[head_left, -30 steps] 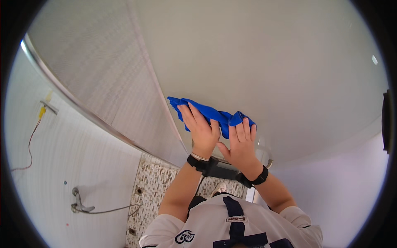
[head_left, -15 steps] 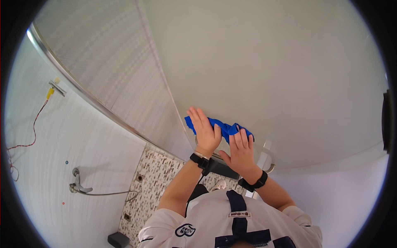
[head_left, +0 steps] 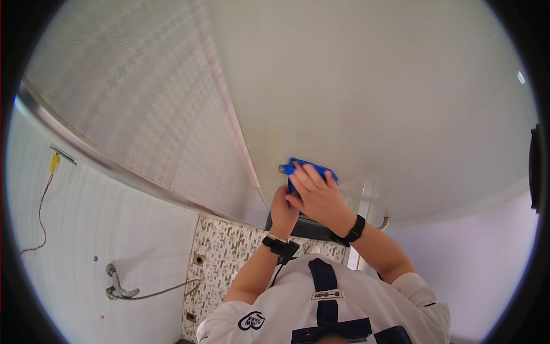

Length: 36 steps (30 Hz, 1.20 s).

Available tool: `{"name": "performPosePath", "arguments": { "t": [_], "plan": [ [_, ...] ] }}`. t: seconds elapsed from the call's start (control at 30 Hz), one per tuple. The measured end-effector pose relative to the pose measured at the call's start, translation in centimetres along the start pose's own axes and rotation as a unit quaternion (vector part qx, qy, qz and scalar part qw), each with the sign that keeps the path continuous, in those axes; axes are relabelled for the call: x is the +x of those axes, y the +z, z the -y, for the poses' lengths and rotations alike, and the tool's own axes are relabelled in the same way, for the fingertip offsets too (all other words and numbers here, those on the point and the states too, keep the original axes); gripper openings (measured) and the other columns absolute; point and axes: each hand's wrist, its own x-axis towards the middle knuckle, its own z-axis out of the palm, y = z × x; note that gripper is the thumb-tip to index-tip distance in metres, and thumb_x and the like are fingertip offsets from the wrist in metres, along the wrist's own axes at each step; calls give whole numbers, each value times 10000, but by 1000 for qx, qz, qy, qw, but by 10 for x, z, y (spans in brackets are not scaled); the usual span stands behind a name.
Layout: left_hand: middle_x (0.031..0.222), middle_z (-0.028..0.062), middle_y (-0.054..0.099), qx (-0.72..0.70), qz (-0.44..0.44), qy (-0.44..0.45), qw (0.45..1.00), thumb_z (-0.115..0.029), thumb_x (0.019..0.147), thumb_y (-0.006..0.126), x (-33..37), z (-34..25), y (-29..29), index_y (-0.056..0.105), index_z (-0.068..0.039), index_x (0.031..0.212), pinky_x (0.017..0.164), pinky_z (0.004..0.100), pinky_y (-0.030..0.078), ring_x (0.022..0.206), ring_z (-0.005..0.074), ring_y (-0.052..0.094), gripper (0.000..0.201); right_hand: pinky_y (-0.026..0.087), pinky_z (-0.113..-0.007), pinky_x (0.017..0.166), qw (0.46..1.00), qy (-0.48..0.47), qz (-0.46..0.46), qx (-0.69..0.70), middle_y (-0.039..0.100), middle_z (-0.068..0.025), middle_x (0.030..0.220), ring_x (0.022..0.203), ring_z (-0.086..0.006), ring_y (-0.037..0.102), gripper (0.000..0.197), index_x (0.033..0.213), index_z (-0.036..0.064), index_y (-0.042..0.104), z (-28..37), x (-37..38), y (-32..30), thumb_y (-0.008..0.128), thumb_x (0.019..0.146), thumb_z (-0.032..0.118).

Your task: Using a blue cloth to wipe down the glass door and metal handle of a shower enclosure.

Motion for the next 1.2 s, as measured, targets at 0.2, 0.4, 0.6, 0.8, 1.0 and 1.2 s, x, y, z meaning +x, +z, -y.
{"name": "performPosePath", "arguments": {
  "t": [0.2, 0.4, 0.6, 0.8, 1.0, 1.2],
  "plan": [
    [850, 140, 575, 4, -85, 43, 995, -102, 843, 568, 9, 6, -32, 536, -28, 986, 587, 339, 458, 741, 249, 579, 164, 217, -411, 1056, 994, -67, 79, 45, 457, -35, 1361, 1281, -164, 365, 431, 1201, 120, 565, 33, -1, 44, 560, 848, 366],
    [920, 92, 552, -30, -132, 38, 990, -7, 849, 545, 1, 6, -50, 502, -5, 1058, 704, 293, 446, 823, 143, 539, 214, 253, -421, 1056, 998, 6, 31, 52, 414, -54, 1396, 1297, -227, 351, 528, 1273, 65, 505, 32, -16, 30, 571, 833, 350],
    [1235, 211, 417, -46, -154, 233, 959, 21, 885, 448, 27, -43, -48, 251, 37, 1301, 973, 367, 363, 1090, 261, 463, 460, 201, -438, 1073, 990, 110, -10, 82, 406, -49, 1403, 1325, -238, 313, 535, 1276, 83, 524, 34, 18, 4, 601, 798, 310],
    [1265, 249, 355, -5, -199, 343, 918, -15, 882, 488, 60, -51, -44, 106, 56, 1360, 938, 361, 373, 1083, 272, 440, 616, 168, -486, 1071, 996, 93, 1, -3, 424, -21, 1383, 1307, -229, 327, 493, 1215, 96, 575, 33, 10, -11, 622, 767, 296],
    [1296, 312, 275, 82, -165, 268, 946, -33, 875, 508, 47, -46, -37, 68, 138, 1346, 1030, 438, 298, 1212, 377, 345, 667, 188, -480, 1046, 993, 96, 60, 38, 438, -10, 1357, 1241, -228, 364, 525, 1195, 101, 575, 36, 1, -17, 665, 710, 281],
    [1147, 349, 430, 58, -206, 307, 927, -77, 814, 559, 57, -81, -44, 335, 209, 1216, 913, 503, 336, 1032, 456, 414, 542, 244, -463, 1016, 985, 129, 81, 75, 425, -49, 1360, 1178, -238, 398, 568, 1204, 51, 548, 35, -4, -18, 678, 694, 265]
  ]
}}
